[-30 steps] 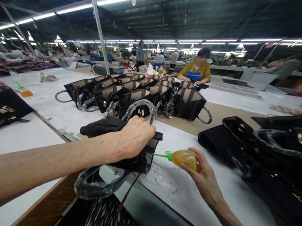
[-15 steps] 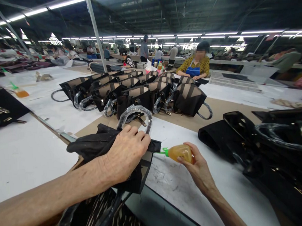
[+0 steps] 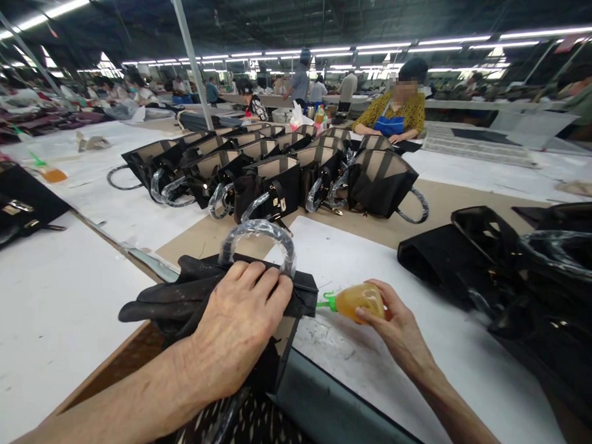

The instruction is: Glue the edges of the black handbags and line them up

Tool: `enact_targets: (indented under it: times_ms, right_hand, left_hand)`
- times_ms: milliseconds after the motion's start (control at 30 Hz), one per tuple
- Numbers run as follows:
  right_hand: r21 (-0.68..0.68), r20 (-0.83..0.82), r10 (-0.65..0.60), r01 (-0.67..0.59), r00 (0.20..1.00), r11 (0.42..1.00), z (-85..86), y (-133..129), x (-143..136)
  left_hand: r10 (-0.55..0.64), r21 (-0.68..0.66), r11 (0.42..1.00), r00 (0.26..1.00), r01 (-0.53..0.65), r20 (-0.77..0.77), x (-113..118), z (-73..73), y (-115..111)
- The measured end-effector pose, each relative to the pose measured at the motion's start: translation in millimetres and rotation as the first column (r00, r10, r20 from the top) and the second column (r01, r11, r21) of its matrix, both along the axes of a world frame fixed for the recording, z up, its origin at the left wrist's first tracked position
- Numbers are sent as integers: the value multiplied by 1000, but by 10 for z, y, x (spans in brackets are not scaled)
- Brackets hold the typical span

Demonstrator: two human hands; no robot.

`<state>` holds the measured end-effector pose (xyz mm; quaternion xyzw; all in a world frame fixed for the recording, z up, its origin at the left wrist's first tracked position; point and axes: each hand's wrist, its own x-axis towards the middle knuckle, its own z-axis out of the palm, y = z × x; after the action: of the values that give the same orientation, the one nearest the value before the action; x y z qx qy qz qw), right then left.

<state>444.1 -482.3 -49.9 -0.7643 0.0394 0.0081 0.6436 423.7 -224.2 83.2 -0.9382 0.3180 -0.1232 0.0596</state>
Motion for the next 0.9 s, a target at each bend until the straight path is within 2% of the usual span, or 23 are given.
enact_targets:
  times_ms: [267, 367, 533, 700, 800, 900]
  right_hand:
    - [11, -12, 40, -40, 999, 999, -34, 50, -52]
    - [-34, 21, 37, -36, 999, 999, -14, 70, -55]
    - [-196, 165, 7, 26, 986, 980, 128, 107, -15]
    - [-282, 329, 59, 38, 942, 959, 173, 133, -16]
    - [-287, 325, 77, 21, 943, 958, 136, 134, -64]
    - [-264, 254, 60, 10, 965, 965, 101, 118, -100]
  left_hand:
    - [-27, -93, 995, 998, 33, 65, -154, -98, 80]
    - [-11, -101, 995, 998, 18, 68, -117, -70, 80]
    - [23, -67, 998, 999, -21, 28, 49, 8, 32]
    - [53, -39, 998, 998, -53, -16, 141, 14, -28]
    - [52, -49, 997, 999, -53, -17, 136, 2, -26]
    - [42, -45, 998, 999, -43, -24, 107, -2, -6]
